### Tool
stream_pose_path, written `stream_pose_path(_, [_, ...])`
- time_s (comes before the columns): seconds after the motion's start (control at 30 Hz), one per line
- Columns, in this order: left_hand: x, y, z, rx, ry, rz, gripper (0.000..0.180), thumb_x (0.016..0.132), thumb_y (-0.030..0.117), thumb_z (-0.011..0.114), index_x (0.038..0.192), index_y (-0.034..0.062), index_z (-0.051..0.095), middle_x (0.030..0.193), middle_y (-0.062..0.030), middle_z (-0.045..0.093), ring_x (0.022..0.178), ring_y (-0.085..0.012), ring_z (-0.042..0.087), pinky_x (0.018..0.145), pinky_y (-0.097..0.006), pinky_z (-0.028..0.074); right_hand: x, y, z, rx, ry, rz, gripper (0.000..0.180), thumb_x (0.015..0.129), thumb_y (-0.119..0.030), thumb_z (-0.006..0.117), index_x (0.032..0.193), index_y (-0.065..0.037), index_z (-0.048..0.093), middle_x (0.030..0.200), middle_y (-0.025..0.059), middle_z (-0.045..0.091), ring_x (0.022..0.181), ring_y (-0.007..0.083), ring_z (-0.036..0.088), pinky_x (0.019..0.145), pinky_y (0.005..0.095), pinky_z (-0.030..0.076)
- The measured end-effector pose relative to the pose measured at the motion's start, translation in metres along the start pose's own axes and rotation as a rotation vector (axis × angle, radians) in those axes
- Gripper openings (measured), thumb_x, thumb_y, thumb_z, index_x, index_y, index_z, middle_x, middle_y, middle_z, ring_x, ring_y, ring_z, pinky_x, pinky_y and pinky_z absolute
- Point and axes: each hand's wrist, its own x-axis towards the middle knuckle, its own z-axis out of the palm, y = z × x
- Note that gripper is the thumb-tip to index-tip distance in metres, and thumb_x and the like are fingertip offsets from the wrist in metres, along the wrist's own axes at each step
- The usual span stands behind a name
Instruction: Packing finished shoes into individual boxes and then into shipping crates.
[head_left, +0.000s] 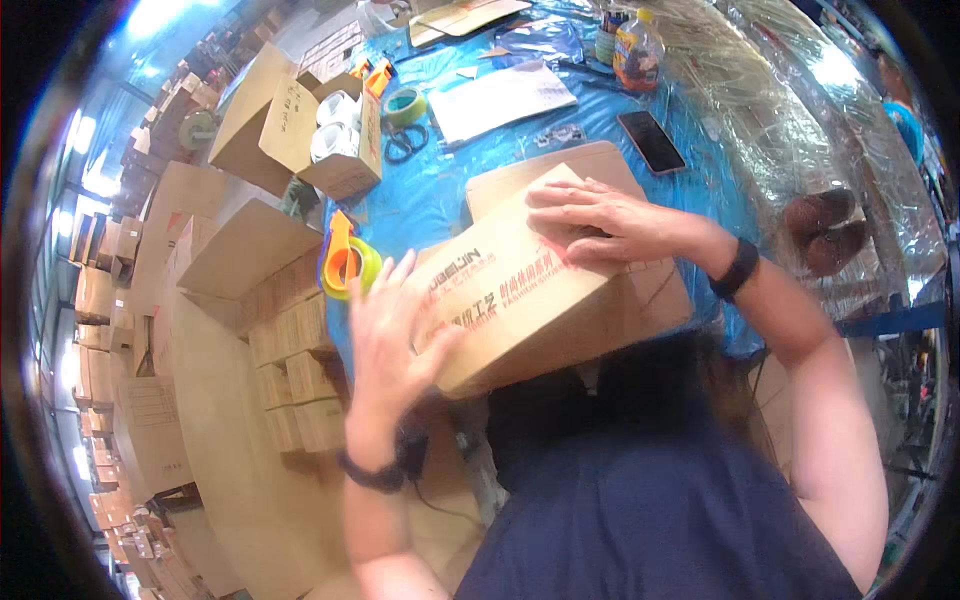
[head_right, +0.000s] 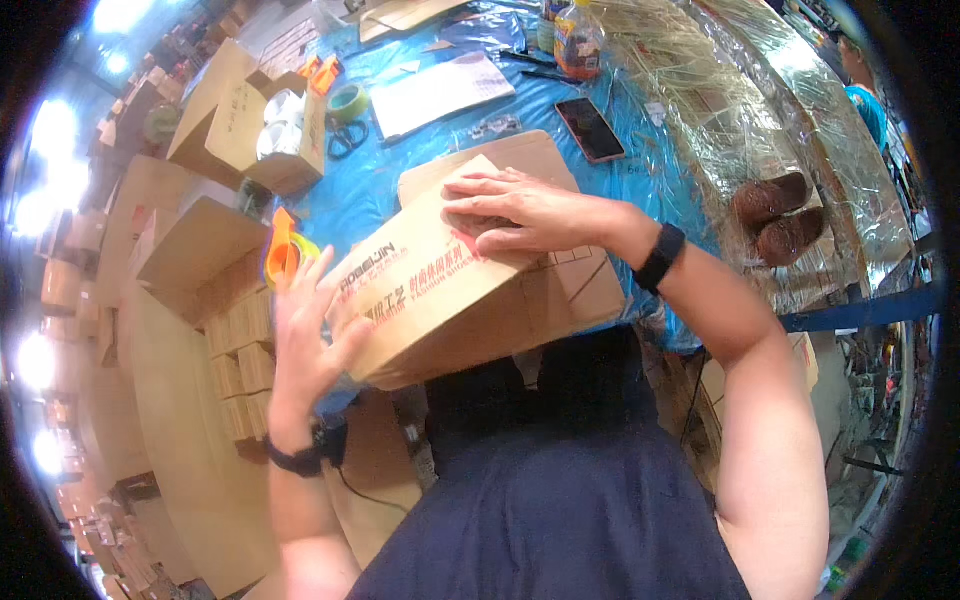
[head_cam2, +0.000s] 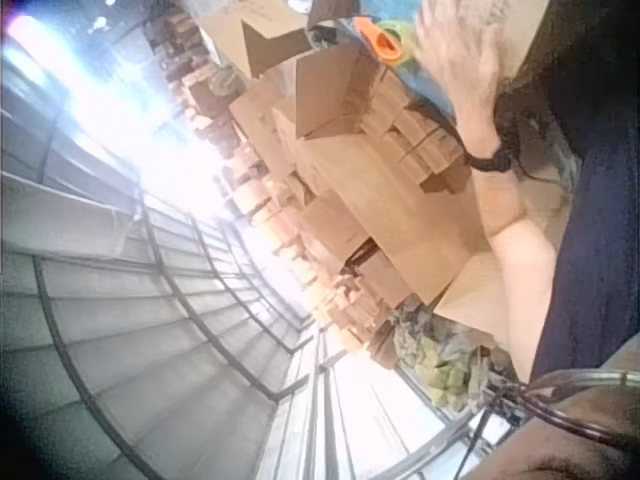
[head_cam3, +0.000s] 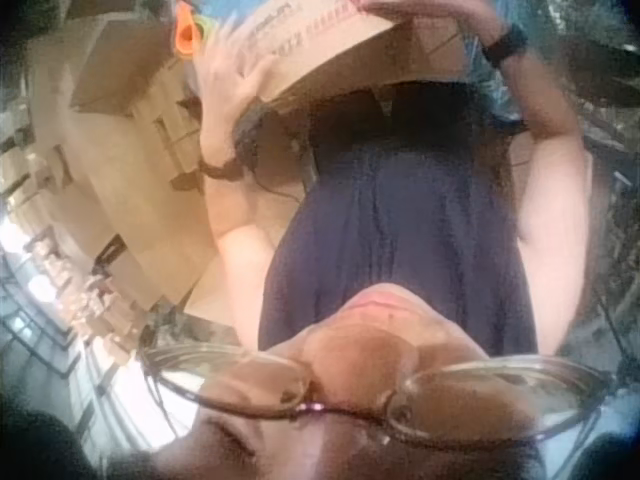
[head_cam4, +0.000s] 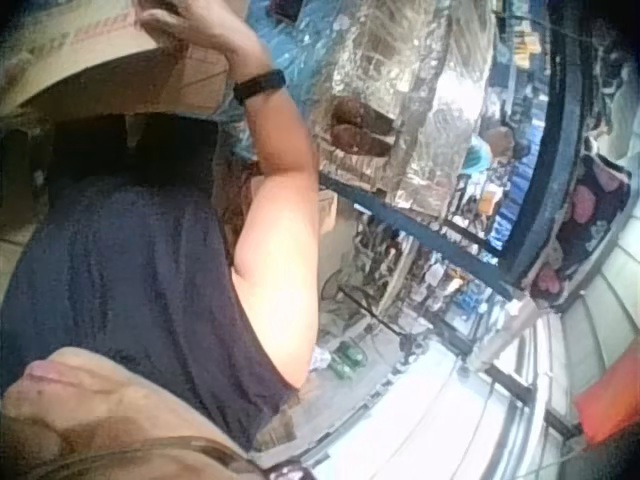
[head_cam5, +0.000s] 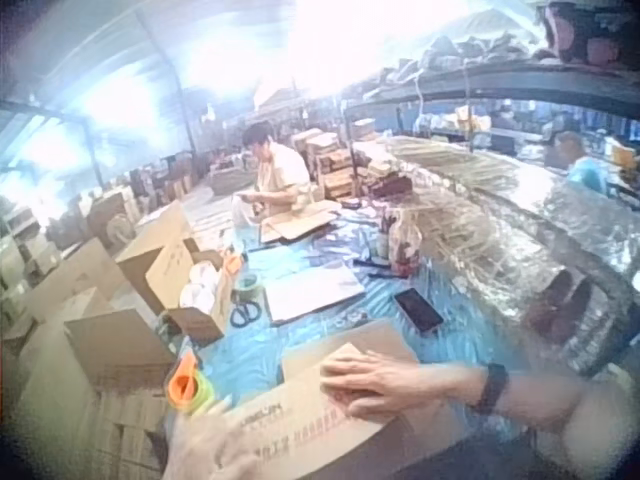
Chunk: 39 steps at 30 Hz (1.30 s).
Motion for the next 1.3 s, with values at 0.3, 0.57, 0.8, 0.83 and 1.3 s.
stream_pose_path(0.3, [0.029, 0.021, 0.007, 0.122, -0.419, -0.04, 0.109, 0.072, 0.058, 0.08, 0.156, 0.0094, 0.03, 0.155, -0.0336, 0.029, 0.144, -0.0499, 0.03, 0.119, -0.054, 0.026, 0.006, -0.031, -0.013, -0.251, -0.137, -0.007, 0.08, 0.075, -0.049, 0.079, 0.143, -0.015, 0.053, 0.153, 0.0128, 0.043, 0.144, 0.0313, 0.037, 0.116, 0.0545, 0.032])
stream_pose_path(0.57, [0.017, 0.01, 0.001, 0.101, -0.348, -0.064, 0.088, 0.081, 0.049, 0.075, 0.151, 0.0071, 0.041, 0.153, -0.0295, 0.038, 0.141, -0.0421, 0.039, 0.118, -0.055, 0.024, 0.008, -0.02, -0.037, -0.052, -0.021, -0.011, 0.047, 0.085, -0.034, 0.074, 0.127, -0.013, 0.067, 0.129, 0.0097, 0.065, 0.116, 0.0312, 0.063, 0.096, 0.0391, 0.052])
stream_pose_path(0.8, [-0.063, 0.039, 0.041, 0.065, -0.052, 0.05, 0.072, 0.081, 0.018, 0.078, 0.146, 0.0084, 0.049, 0.15, -0.0172, 0.049, 0.14, -0.033, 0.046, 0.117, -0.05, 0.032, -0.053, -0.014, -0.011, -0.383, -0.008, -0.109, 0.066, 0.083, -0.044, 0.071, 0.141, -0.018, 0.055, 0.148, 0.0027, 0.053, 0.141, 0.023, 0.045, 0.121, 0.0514, 0.026])
stream_pose_path(0.83, [-0.062, 0.036, 0.049, 0.14, 0.007, 0.073, 0.066, 0.08, 0.011, 0.074, 0.143, 0.009, 0.054, 0.148, -0.0155, 0.052, 0.138, -0.0326, 0.048, 0.114, -0.049, 0.035, -0.051, -0.021, -0.013, -0.455, -0.028, -0.081, 0.074, 0.08, -0.048, 0.072, 0.145, -0.019, 0.05, 0.153, 0.0026, 0.048, 0.144, 0.0224, 0.041, 0.124, 0.0518, 0.018])
stream_pose_path(1.3, [-0.051, -0.022, 0.091, -1.198, 0.209, -0.453, 0.071, 0.091, 0.031, 0.063, 0.148, -0.0007, 0.036, 0.146, -0.0158, 0.043, 0.134, -0.0268, 0.042, 0.114, -0.039, 0.035, -0.017, 0.0, 0.022, 0.446, 0.394, 0.484, 0.051, 0.097, -0.016, 0.059, 0.144, 0.003, 0.047, 0.142, 0.0159, 0.056, 0.129, 0.0215, 0.052, 0.11, 0.0338, 0.039])
